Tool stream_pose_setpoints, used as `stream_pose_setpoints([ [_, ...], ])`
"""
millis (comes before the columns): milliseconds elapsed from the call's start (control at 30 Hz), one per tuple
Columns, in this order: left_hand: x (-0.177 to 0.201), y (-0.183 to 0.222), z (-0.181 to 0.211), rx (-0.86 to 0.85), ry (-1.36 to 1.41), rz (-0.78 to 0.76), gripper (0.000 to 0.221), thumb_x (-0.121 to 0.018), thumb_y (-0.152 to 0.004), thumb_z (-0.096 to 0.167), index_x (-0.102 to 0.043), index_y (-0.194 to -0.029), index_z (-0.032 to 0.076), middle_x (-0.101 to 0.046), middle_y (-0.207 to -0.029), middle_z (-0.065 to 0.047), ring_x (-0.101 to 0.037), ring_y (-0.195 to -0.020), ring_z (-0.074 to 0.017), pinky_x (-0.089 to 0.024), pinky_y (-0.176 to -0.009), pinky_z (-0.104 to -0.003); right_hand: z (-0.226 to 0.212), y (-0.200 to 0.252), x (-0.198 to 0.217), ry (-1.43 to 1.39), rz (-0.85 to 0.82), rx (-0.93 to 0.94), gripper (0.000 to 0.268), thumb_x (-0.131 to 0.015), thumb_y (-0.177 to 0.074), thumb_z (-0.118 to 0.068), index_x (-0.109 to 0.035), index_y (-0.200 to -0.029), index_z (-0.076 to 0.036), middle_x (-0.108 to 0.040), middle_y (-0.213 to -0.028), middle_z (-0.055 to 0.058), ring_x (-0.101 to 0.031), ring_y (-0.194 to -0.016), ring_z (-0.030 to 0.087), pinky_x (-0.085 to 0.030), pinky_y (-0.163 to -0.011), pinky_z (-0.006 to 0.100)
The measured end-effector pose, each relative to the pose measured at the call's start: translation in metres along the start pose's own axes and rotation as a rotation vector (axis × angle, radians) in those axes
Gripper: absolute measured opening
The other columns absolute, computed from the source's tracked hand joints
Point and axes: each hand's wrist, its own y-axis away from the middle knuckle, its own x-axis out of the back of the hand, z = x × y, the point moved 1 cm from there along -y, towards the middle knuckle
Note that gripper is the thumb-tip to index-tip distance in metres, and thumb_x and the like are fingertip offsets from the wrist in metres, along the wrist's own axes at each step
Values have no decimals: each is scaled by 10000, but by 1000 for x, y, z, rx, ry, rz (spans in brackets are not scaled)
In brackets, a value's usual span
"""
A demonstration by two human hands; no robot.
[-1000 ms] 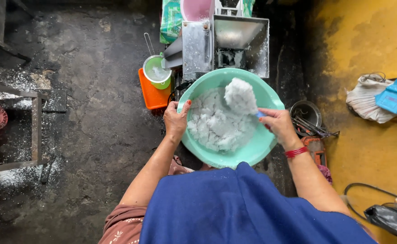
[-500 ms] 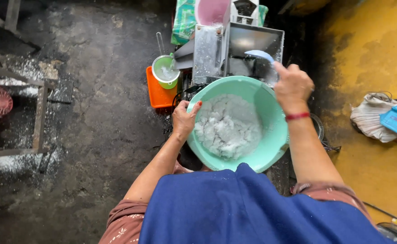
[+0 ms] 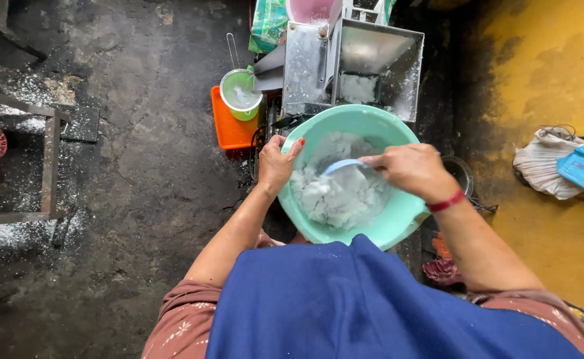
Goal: Mixing shredded coconut with water in a bowl and transferring the mixture into a processing machine using a scoop.
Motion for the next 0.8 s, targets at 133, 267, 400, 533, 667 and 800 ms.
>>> stream_pose_setpoints([
  [133,-2,-7,1,4,23,-18,519,-769,-888,522,-664,-978,22,-655,-827,-186,-674,-752,-282,-548,-720,-412,32,1,-17,143,198,-215,236,-519,-997,-446,-667,-1144,-555,-629,-781,-16,-705,-762,195,-557,-780,334],
  [267,0,-3,8,18,46,-34,478,-729,-940,477,-635,-1012,15,-672,-880,-191,-669,-736,-283,-569,-716,-406,8,-10,-77,-158,43,-296,340,-414,-1016,-360,-698,-1174,-461,-696,-813,105,-729,-842,347,-574,-772,491],
  [400,-1,-5,-1,-25,-63,-18,561,-762,-860,575,-674,-957,30,-653,-833,-202,-698,-814,-370,-542,-741,-463,-12,29,-33,-214,-166,-291,369,-442,-959,-444,-599,-1264,-579,-762,-970,10,-739,-967,280,-573,-911,458],
  [533,-5,-11,-8,-33,-85,-8,564,-766,-841,600,-679,-947,53,-657,-817,-193,-703,-829,-365,-543,-759,-462,30,50,-18,-127,-169,-426,377,-419,-980,-481,-564,-1288,-641,-772,-953,5,-746,-945,279,-581,-890,451],
  [667,-8,-10,-4,-30,-63,-4,556,-775,-840,593,-679,-940,55,-657,-805,-185,-700,-812,-353,-542,-752,-456,21,47,-101,349,584,-155,463,-670,-1036,-340,-586,-600,-211,-534,-486,34,-633,-465,302,-541,-500,470],
  [800,-8,-11,-5,-44,-65,16,534,-777,-840,569,-673,-920,52,-655,-786,-197,-697,-800,-379,-534,-748,-471,-2,11,-135,-669,-187,-533,353,-519,-888,-400,-735,-1160,-337,-739,-1120,82,-665,-1088,417,-530,-935,557],
])
